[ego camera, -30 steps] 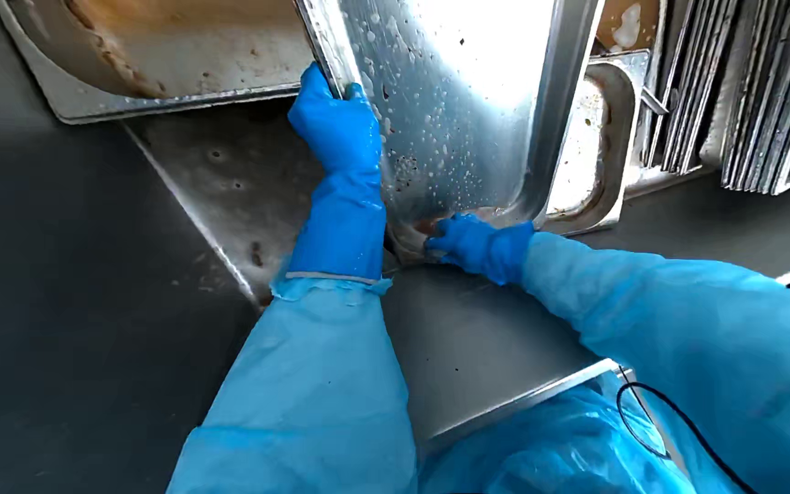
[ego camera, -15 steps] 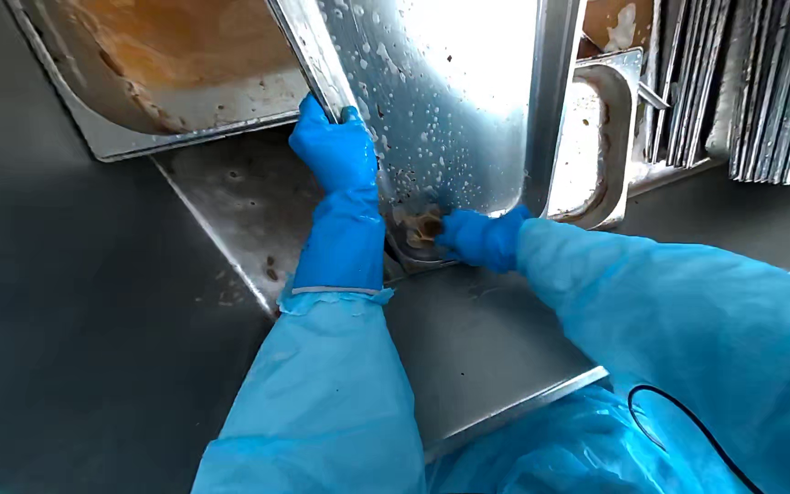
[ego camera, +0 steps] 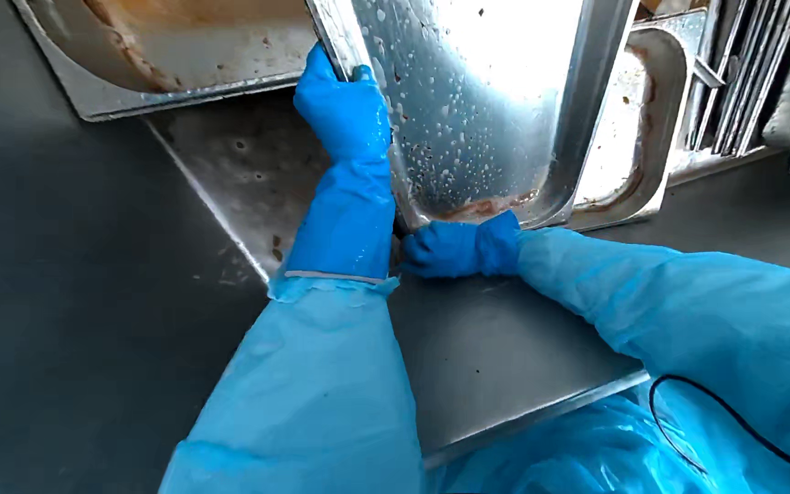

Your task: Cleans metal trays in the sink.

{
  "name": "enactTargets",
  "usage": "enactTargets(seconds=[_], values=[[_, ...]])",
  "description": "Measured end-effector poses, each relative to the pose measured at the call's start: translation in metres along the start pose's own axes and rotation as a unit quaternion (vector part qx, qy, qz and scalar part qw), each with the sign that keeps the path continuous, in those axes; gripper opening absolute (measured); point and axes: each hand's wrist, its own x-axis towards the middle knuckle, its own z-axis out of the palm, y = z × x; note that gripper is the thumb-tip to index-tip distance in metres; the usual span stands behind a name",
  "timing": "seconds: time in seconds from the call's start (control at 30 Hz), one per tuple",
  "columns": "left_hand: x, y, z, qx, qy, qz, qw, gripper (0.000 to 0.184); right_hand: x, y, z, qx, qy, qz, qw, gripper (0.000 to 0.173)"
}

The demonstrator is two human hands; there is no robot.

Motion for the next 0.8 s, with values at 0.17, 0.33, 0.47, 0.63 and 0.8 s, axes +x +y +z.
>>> enactTargets(seconds=[0.17,0.33,0.47,0.63,0.8], values=[[0.01,-0.029,0.021,-0.022,0.057,0.049,0.997,0.03,-0.072,0.018,-0.006,0.043,-0.155,0.069,0.985,0.057],[-0.009,0.005,0.0,0.015,-0.002,-0.012,1.0,0.037,0.017,-0.02,-0.008,0.074,-0.002,0.07,0.995,0.02],[-0.007,0.001,0.0,-0.005,0.001,0.006,1.0,0.035,0.021,-0.016,0.001,0.042,-0.004,0.043,0.998,0.025],[-0.018,0.001,0.013,-0.028,0.022,-0.003,0.999,0.031,-0.021,0.012,0.001,-0.02,-0.091,0.002,0.996,0.047],[-0.011,0.006,0.025,0.0,-0.022,0.03,0.999,0.035,-0.001,0.043,-0.025,-0.102,0.053,0.0,0.993,0.038]])
